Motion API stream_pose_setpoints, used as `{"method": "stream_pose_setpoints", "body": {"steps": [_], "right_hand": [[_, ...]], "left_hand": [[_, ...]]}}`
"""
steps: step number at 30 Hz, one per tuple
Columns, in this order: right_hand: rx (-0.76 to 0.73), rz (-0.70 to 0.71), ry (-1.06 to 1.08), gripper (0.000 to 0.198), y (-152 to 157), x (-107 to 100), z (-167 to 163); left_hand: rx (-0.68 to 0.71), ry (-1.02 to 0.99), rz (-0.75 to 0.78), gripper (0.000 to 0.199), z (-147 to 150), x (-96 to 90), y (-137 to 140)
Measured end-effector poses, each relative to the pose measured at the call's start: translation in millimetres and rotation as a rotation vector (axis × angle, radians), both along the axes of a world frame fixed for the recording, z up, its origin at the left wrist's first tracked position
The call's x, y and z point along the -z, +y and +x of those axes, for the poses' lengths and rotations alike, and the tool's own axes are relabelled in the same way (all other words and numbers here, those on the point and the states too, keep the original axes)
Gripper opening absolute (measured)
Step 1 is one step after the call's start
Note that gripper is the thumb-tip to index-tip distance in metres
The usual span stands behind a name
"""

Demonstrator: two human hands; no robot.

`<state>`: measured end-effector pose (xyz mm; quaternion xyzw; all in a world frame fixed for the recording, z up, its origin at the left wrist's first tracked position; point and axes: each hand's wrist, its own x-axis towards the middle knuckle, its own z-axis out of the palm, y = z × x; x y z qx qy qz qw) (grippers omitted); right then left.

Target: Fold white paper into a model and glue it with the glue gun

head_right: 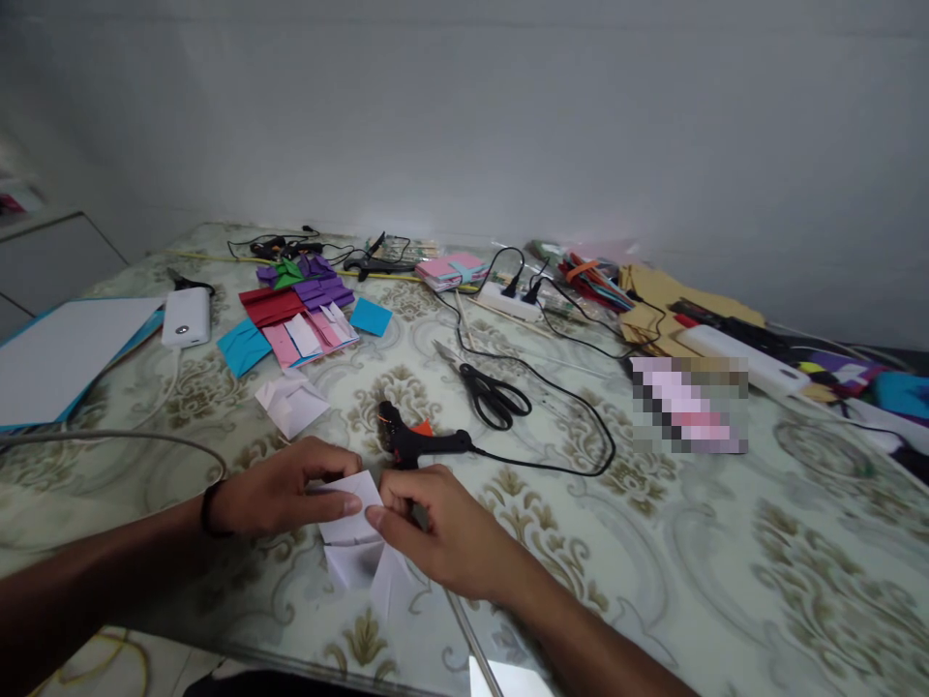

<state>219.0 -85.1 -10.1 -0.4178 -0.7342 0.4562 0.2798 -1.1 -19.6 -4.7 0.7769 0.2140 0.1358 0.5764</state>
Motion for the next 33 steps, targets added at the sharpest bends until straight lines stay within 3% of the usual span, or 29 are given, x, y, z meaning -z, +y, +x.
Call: {"method": "stream_pose_setpoints", "body": {"steps": [20, 28, 31, 33], "right_hand": [[-0.110, 0.029, 0.016, 0.045, 0.7, 0.5, -0.4], [-0.157, -0.009, 0.031, 0.042, -0.7, 7.5, -1.3], [-0.066, -0.030, 0.035, 0.045, -0.7, 5.6, -0.8], [-0.011, -0.036, 0.079, 0.045, -0.1, 2.2, 1.8]], "left_hand": [[0.042, 0.049, 0.193, 0.033, 2.3, 0.6, -4.5], [0.054, 0.026, 0.130, 0.033, 4.4, -0.9, -7.5], [-0.035, -0.010, 0.046, 0.038, 2.8, -2.5, -5.6], [-0.183, -0.014, 0.012, 0.042, 1.5, -2.3, -3.1]]}}
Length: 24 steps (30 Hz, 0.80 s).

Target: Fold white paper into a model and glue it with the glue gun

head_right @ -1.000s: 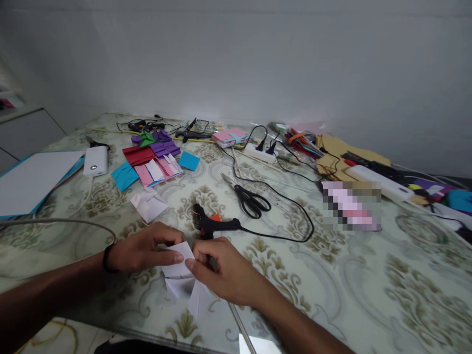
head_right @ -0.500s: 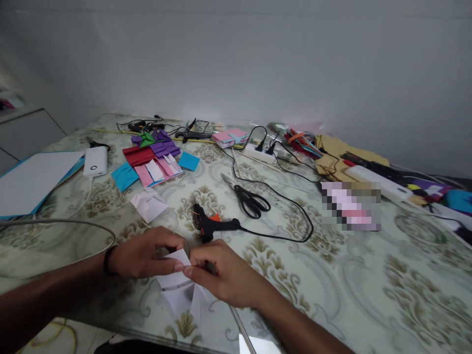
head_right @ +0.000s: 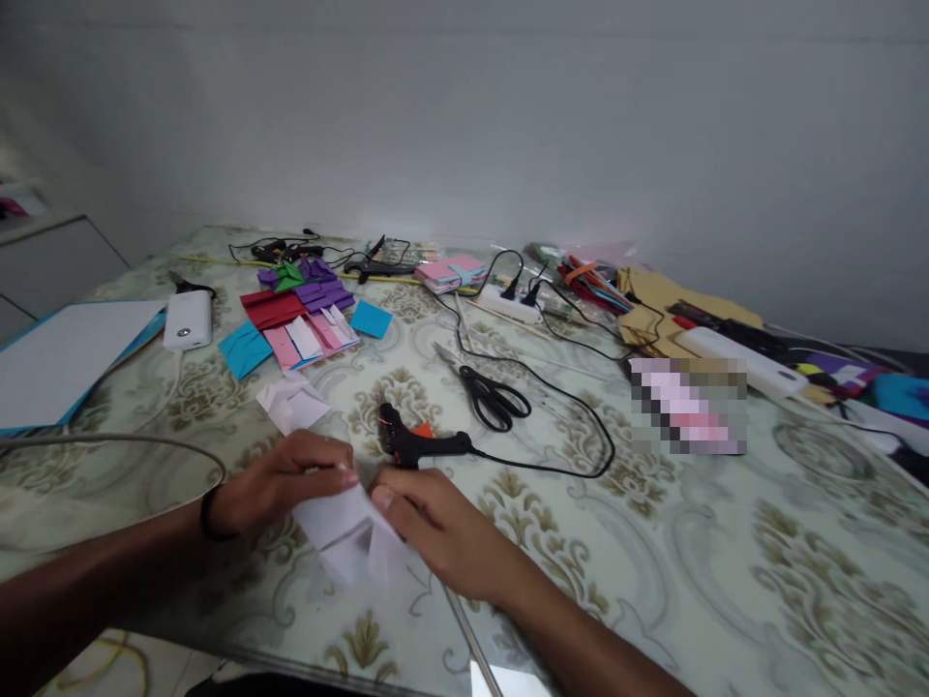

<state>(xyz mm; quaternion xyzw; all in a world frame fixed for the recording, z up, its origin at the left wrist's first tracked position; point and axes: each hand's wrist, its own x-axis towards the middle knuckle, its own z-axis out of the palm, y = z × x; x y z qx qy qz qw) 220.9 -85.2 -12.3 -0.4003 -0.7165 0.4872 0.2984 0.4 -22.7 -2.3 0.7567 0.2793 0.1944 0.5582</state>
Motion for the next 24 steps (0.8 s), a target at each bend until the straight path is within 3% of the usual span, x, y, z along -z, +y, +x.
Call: {"method": "stream_pose_setpoints", "body": {"steps": [4, 7, 10, 13, 17, 21, 24], "right_hand": [[0.066, 0.006, 0.070, 0.041, 2, -6, 5], [0.221, 0.036, -0.049, 0.042, 4, -6, 6], [0.280, 0.055, -0.102, 0.025, 6, -4, 6], [0.252, 0.116, -0.137, 0.037, 6, -4, 5], [0.145, 0.148, -0.163, 0.041, 3, -3, 0], [0.103, 0.177, -0.171, 0.043, 5, -5, 3], [0.177, 0.259, -0.213, 0.033, 16, -5, 18]], "left_hand": [[-0.375, -0.005, -0.009, 0.044, -1, 3.8, 7], [-0.478, 0.006, 0.049, 0.046, 0, 6.6, 11], [-0.386, 0.023, 0.074, 0.046, 1, 7.3, 10], [-0.223, -0.018, 0.030, 0.027, 2, 7.0, 6], [-0.080, -0.029, -0.036, 0.019, 3, 7.6, 2], [-0.061, 0.058, -0.006, 0.021, 3, 8.7, 3], [-0.116, 0.080, -0.009, 0.020, 3, 8.8, 6]]}}
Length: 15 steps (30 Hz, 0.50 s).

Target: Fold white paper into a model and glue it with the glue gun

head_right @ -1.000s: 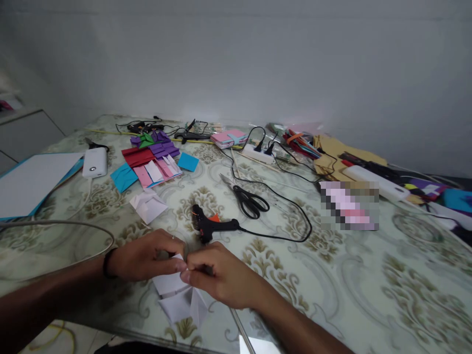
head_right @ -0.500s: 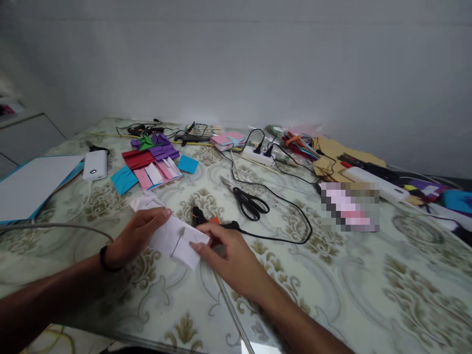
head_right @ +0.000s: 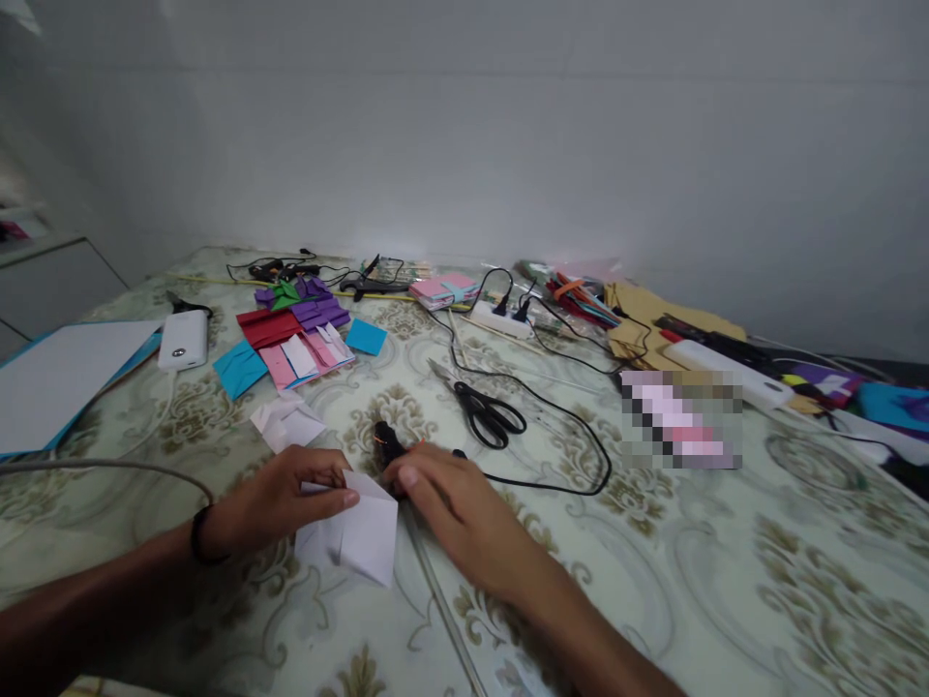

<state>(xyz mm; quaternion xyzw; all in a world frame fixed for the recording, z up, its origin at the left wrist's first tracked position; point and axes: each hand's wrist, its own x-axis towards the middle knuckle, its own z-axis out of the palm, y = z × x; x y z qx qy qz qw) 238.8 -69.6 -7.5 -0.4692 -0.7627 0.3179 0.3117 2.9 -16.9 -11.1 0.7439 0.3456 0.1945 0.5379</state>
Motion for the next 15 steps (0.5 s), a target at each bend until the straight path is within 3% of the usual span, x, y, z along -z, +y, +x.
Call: {"method": "stream_pose_setpoints", "body": {"steps": [2, 6, 15], "right_hand": [[0.114, 0.082, -0.117, 0.022, 9, 4, 12], [0.114, 0.078, -0.301, 0.042, 19, 19, 25], [0.134, 0.018, -0.289, 0.046, 21, 22, 14]], "left_hand": [[-0.040, 0.013, 0.003, 0.021, 0, -0.1, 2], [-0.105, 0.019, 0.037, 0.024, 0, 0.1, 5], [-0.083, 0.052, 0.047, 0.024, -1, -3.8, 3]]}}
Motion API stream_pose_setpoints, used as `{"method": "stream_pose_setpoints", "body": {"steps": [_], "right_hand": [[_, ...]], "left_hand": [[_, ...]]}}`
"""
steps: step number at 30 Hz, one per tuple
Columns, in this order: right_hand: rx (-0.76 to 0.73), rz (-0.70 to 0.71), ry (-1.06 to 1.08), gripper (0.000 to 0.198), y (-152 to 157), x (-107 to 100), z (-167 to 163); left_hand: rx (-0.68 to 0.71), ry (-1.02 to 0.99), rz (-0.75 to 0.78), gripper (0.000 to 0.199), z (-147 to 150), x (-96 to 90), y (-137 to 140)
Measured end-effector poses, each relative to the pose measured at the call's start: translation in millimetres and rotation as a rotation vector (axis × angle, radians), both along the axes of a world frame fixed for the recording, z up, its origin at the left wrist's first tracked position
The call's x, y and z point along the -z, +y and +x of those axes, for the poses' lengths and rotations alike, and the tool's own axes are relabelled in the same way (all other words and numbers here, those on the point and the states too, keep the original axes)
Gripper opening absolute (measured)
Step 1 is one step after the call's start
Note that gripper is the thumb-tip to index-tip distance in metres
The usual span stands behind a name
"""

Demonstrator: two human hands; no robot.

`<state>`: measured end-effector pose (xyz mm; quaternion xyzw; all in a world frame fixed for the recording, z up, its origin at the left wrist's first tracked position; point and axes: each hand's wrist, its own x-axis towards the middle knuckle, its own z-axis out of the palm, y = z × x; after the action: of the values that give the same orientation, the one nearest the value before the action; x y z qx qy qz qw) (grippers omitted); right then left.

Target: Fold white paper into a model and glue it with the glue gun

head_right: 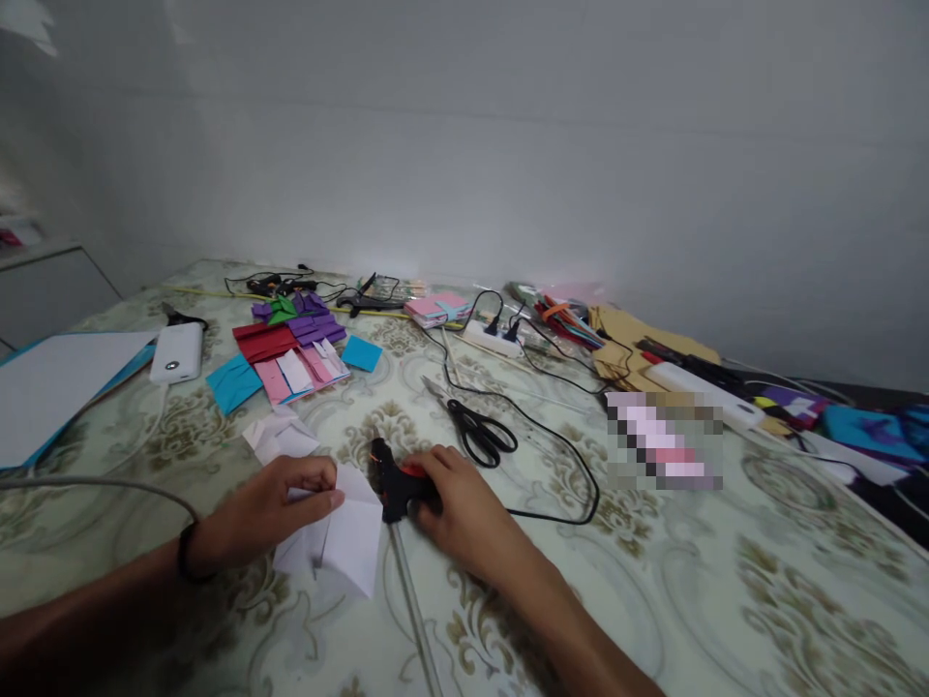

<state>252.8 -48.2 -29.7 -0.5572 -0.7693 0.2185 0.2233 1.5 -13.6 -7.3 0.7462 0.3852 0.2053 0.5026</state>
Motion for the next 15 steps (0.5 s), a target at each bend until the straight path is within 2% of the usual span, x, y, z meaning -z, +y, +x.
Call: {"method": "stream_pose_setpoints", "body": {"steps": [6, 10, 13, 15], "right_hand": [[0.180, 0.161, 0.157, 0.031, 3, -12, 13], [0.309, 0.148, 0.207, 0.012, -1, -18, 17], [0.338, 0.129, 0.173, 0.021, -7, -22, 11], [0.291, 0.125, 0.177, 0.024, -11, -25, 4]], "left_hand": [[-0.066, 0.001, 0.076, 0.029, 0, 1.9, 2], [-0.091, 0.021, 0.109, 0.032, 0, 4.2, 4], [-0.116, 0.038, 0.119, 0.032, 0, 5.1, 5], [-0.135, 0.042, 0.121, 0.033, 0, 5.5, 5]]}}
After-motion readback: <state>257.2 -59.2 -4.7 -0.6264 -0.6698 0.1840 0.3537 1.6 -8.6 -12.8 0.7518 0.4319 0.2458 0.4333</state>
